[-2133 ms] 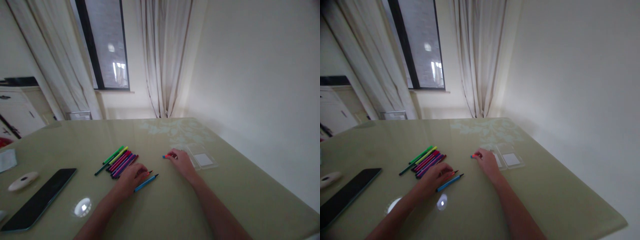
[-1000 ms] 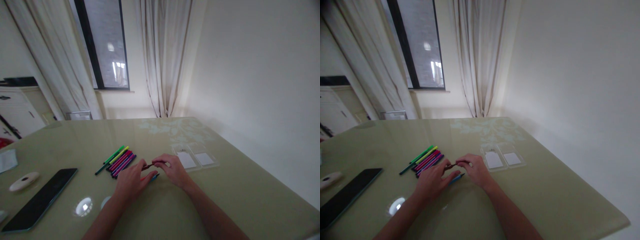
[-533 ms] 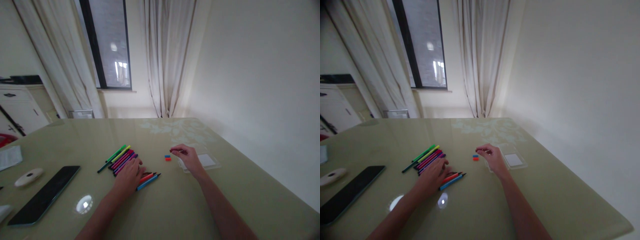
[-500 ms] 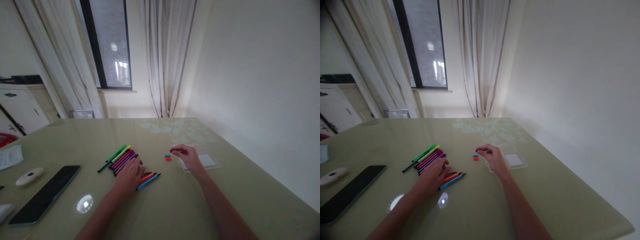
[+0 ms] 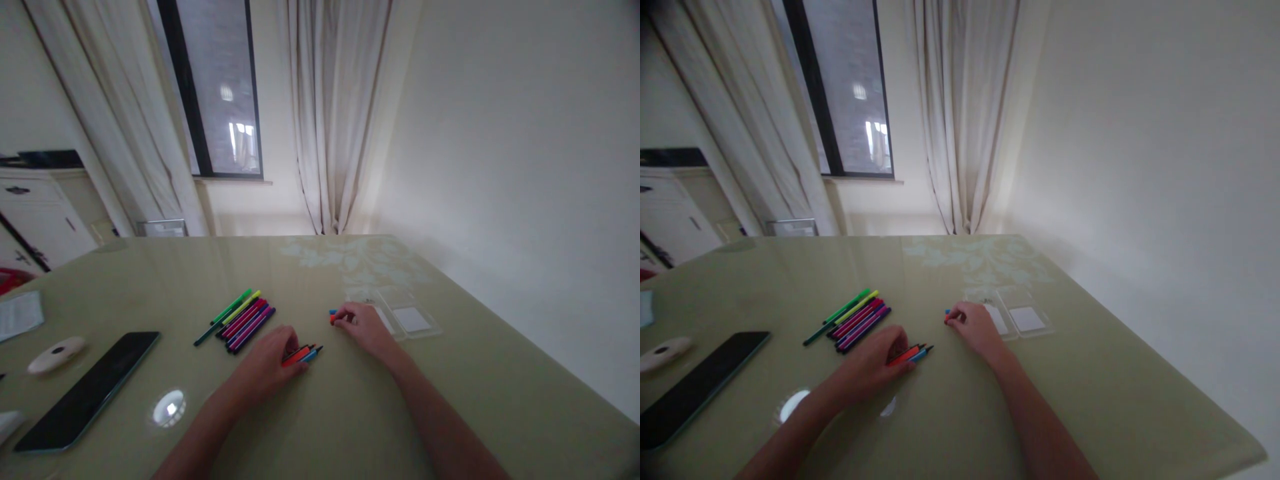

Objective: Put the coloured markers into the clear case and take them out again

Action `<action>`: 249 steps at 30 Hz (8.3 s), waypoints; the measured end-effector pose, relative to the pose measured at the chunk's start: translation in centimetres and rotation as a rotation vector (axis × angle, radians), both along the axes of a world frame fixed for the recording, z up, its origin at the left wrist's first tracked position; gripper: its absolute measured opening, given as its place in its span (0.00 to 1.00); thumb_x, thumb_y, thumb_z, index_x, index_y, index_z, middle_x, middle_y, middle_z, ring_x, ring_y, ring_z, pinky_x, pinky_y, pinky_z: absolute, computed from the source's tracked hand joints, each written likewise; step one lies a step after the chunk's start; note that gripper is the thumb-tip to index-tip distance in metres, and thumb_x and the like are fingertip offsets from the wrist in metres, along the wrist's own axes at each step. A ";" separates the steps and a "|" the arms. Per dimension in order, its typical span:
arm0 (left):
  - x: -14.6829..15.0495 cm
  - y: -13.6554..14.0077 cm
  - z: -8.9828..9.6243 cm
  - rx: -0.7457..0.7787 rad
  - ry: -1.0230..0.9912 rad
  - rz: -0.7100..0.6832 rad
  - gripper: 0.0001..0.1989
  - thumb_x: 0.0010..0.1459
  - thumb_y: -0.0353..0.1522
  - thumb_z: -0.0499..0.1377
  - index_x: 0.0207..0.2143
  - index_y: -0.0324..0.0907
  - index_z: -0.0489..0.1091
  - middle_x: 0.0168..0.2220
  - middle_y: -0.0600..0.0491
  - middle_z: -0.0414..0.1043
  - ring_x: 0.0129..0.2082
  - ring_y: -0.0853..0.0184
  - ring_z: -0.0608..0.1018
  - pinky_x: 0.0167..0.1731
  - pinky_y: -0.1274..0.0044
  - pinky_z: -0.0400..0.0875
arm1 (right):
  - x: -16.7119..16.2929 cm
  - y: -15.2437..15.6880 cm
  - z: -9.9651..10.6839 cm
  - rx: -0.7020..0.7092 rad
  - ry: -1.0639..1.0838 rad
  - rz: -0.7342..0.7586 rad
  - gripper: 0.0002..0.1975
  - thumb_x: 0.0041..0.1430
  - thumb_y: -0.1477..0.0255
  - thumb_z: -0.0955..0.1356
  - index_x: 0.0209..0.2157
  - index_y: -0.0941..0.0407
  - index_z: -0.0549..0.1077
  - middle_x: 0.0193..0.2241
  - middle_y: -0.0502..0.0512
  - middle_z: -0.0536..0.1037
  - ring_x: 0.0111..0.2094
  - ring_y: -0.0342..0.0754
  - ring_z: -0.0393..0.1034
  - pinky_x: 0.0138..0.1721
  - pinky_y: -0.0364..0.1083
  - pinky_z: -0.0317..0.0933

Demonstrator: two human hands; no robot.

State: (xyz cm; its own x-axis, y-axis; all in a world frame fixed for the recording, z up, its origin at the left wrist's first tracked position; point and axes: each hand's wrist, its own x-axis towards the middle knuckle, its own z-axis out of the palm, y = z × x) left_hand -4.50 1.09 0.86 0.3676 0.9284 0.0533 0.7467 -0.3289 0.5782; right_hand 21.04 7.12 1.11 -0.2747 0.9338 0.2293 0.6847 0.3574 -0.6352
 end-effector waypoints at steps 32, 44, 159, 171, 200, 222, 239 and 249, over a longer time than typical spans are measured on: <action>-0.2 1.2 -1.2 0.255 0.133 0.138 0.05 0.68 0.32 0.52 0.40 0.45 0.67 0.42 0.49 0.74 0.44 0.59 0.77 0.43 0.70 0.70 | -3.8 -2.5 -0.1 0.190 0.024 0.258 0.11 0.70 0.67 0.67 0.49 0.52 0.78 0.43 0.56 0.80 0.45 0.50 0.74 0.48 0.47 0.66; 0.5 -0.1 0.4 0.135 0.235 0.246 0.21 0.65 0.52 0.53 0.48 0.46 0.67 0.43 0.48 0.79 0.42 0.54 0.81 0.38 0.70 0.70 | -2.2 -1.7 1.3 0.222 0.365 0.175 0.08 0.66 0.67 0.70 0.41 0.50 0.83 0.37 0.53 0.84 0.39 0.49 0.78 0.44 0.47 0.69; -5.8 2.9 -1.9 0.237 0.371 0.440 0.09 0.66 0.35 0.53 0.41 0.41 0.72 0.44 0.45 0.75 0.48 0.54 0.76 0.52 0.67 0.67 | -0.8 0.1 -1.0 0.123 -0.160 -0.073 0.05 0.61 0.75 0.72 0.30 0.54 0.80 0.34 0.54 0.78 0.39 0.51 0.73 0.43 0.47 0.62; -0.1 1.0 -0.6 0.225 0.130 0.150 0.08 0.70 0.32 0.48 0.41 0.44 0.66 0.40 0.49 0.75 0.41 0.60 0.76 0.41 0.71 0.67 | -4.1 -2.3 -0.6 0.205 0.130 0.209 0.11 0.69 0.65 0.68 0.47 0.53 0.81 0.41 0.56 0.83 0.42 0.50 0.76 0.47 0.47 0.67; -3.7 2.8 -2.2 0.107 0.032 0.183 0.12 0.67 0.39 0.51 0.34 0.44 0.69 0.36 0.50 0.76 0.37 0.60 0.78 0.37 0.71 0.68 | 0.6 -0.4 1.9 0.033 0.210 -0.028 0.05 0.56 0.69 0.74 0.34 0.55 0.83 0.29 0.53 0.82 0.29 0.47 0.72 0.34 0.45 0.64; -5.2 3.1 -1.4 0.277 0.294 0.417 0.10 0.66 0.35 0.53 0.40 0.43 0.73 0.46 0.44 0.76 0.48 0.54 0.75 0.51 0.64 0.69 | -2.4 -1.1 -0.4 0.146 -0.095 -0.048 0.07 0.61 0.72 0.73 0.42 0.56 0.78 0.38 0.56 0.79 0.39 0.50 0.73 0.42 0.47 0.64; -1.9 0.9 1.1 0.211 0.264 0.294 0.17 0.71 0.41 0.44 0.34 0.47 0.66 0.30 0.52 0.76 0.31 0.60 0.78 0.31 0.73 0.63 | -1.4 -1.9 2.1 0.288 0.475 0.087 0.08 0.64 0.68 0.71 0.41 0.48 0.84 0.37 0.53 0.85 0.36 0.50 0.79 0.43 0.48 0.71; -3.8 2.4 -1.3 0.271 0.257 0.320 0.12 0.69 0.37 0.48 0.37 0.44 0.67 0.41 0.46 0.75 0.43 0.56 0.78 0.44 0.68 0.68 | 0.8 -0.3 2.1 0.309 0.622 0.007 0.07 0.57 0.68 0.74 0.38 0.50 0.84 0.37 0.54 0.84 0.37 0.50 0.76 0.41 0.49 0.71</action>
